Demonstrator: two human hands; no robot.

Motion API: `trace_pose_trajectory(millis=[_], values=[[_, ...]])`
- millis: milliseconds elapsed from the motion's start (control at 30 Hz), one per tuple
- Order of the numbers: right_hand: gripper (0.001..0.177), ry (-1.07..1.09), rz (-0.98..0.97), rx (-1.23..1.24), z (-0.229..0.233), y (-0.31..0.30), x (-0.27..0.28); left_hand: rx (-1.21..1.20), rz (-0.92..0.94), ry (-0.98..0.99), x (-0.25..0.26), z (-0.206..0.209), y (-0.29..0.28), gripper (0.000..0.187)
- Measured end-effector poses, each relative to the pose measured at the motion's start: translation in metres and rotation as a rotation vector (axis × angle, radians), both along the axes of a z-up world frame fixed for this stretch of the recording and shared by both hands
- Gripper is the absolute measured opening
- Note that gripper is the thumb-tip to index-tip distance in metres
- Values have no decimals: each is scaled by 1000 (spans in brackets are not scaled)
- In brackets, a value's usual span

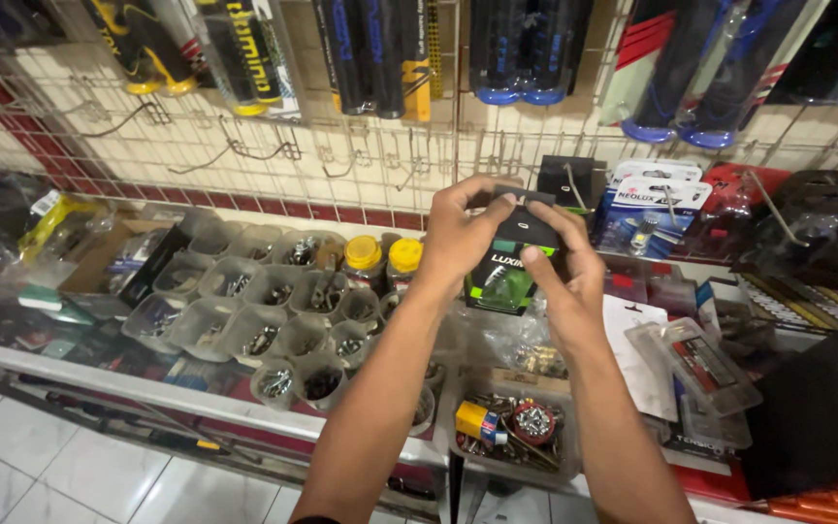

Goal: The person picks up several packaged motorcycle parts from a storage shelf and places them onto a glass display counter.

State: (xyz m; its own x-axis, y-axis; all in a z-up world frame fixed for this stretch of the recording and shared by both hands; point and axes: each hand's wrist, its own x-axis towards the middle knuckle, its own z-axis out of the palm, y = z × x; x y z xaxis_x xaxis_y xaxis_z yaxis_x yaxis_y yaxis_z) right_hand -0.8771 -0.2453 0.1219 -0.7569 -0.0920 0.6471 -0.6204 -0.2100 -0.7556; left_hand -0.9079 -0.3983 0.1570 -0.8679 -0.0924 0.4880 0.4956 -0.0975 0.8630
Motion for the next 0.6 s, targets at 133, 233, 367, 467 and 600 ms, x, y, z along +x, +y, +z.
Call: trace_pose_trajectory(millis=[133, 233, 367, 467, 600], values=[[44, -34, 3, -6, -6, -8, -13, -62, 27, -22, -13, -3, -5, 16], [45, -40, -35, 42, -12, -16, -23, -21, -1, -19, -25, -6, -15, 16], [47, 25, -142, 136, -16, -30, -37, 24, 8, -47, -39, -13, -26, 15], [49, 70, -252, 226, -14, -38, -43, 19, 66, -52, -52, -20, -32, 15], [45, 214, -427, 296, -6, -43, -42, 11, 128, -29, -72, -30, -32, 15]])
